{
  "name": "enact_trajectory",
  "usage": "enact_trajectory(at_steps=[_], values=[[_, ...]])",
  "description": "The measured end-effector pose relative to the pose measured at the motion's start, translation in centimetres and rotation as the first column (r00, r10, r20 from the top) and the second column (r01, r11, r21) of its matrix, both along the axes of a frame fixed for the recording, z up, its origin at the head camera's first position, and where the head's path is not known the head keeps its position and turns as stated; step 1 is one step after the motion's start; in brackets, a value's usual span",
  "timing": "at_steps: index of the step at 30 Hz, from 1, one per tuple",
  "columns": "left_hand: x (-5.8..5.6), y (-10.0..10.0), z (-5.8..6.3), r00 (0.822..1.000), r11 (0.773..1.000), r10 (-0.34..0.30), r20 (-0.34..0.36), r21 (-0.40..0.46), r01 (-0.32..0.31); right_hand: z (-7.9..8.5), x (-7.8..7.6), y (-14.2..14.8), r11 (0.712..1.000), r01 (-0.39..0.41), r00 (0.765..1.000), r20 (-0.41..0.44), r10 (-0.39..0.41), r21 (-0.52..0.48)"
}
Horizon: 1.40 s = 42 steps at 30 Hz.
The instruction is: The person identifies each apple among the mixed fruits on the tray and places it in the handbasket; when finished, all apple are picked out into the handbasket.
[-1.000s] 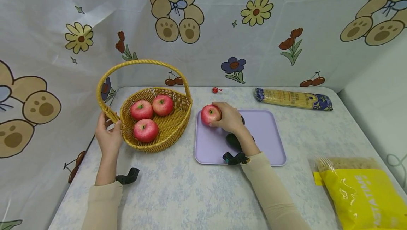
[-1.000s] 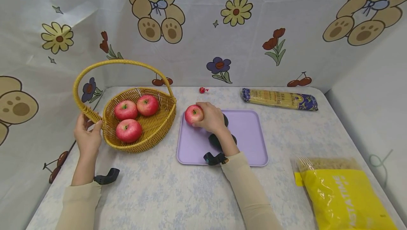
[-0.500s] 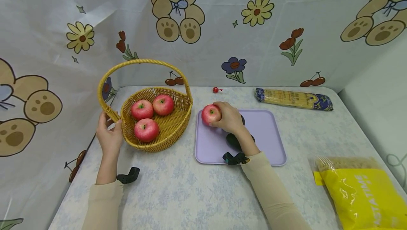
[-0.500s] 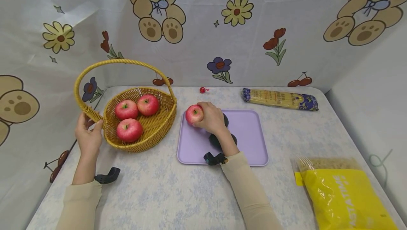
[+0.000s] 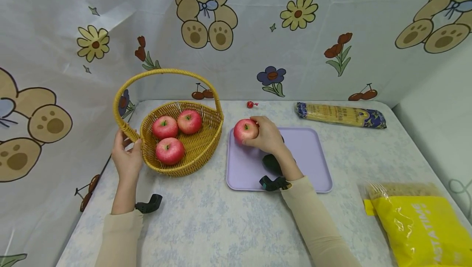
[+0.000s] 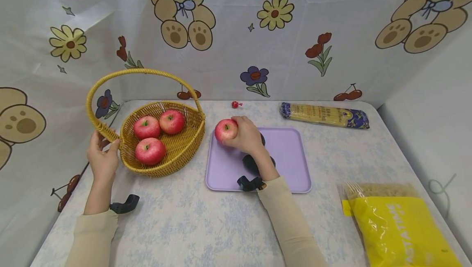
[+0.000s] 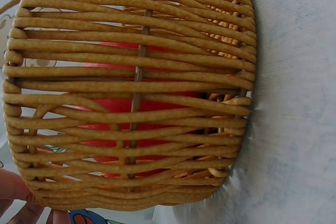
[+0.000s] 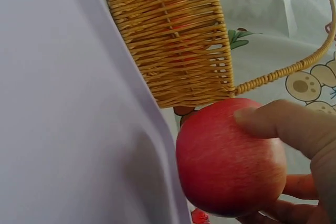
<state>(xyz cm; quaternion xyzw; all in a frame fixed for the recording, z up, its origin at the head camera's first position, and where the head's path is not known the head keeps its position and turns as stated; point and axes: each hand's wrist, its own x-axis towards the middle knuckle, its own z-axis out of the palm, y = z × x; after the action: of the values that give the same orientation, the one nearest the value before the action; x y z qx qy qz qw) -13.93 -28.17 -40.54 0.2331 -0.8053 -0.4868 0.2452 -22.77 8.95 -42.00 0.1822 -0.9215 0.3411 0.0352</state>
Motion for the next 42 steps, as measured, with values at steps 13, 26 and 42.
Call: enact_trajectory(at_steps=[13,26,42], values=[[0.0,0.0,0.0,1.000,1.000,0.001,-0.005,-0.008,-0.001,3.9,1.2,0.9,0.955,0.027,0.999,-0.032,-0.038,-0.295],[0.0,-0.1,-0.1,1.000,1.000,0.002,-0.002,-0.008,-0.002,8.5,2.8,-1.9,0.882,-0.167,0.986,-0.098,0.138,-0.441],[-0.1,0.0,-0.2,1.000,1.000,-0.006,-0.020,-0.017,0.006,7.4,1.1,-9.2,0.926,-0.268,0.962,-0.020,0.272,-0.267]])
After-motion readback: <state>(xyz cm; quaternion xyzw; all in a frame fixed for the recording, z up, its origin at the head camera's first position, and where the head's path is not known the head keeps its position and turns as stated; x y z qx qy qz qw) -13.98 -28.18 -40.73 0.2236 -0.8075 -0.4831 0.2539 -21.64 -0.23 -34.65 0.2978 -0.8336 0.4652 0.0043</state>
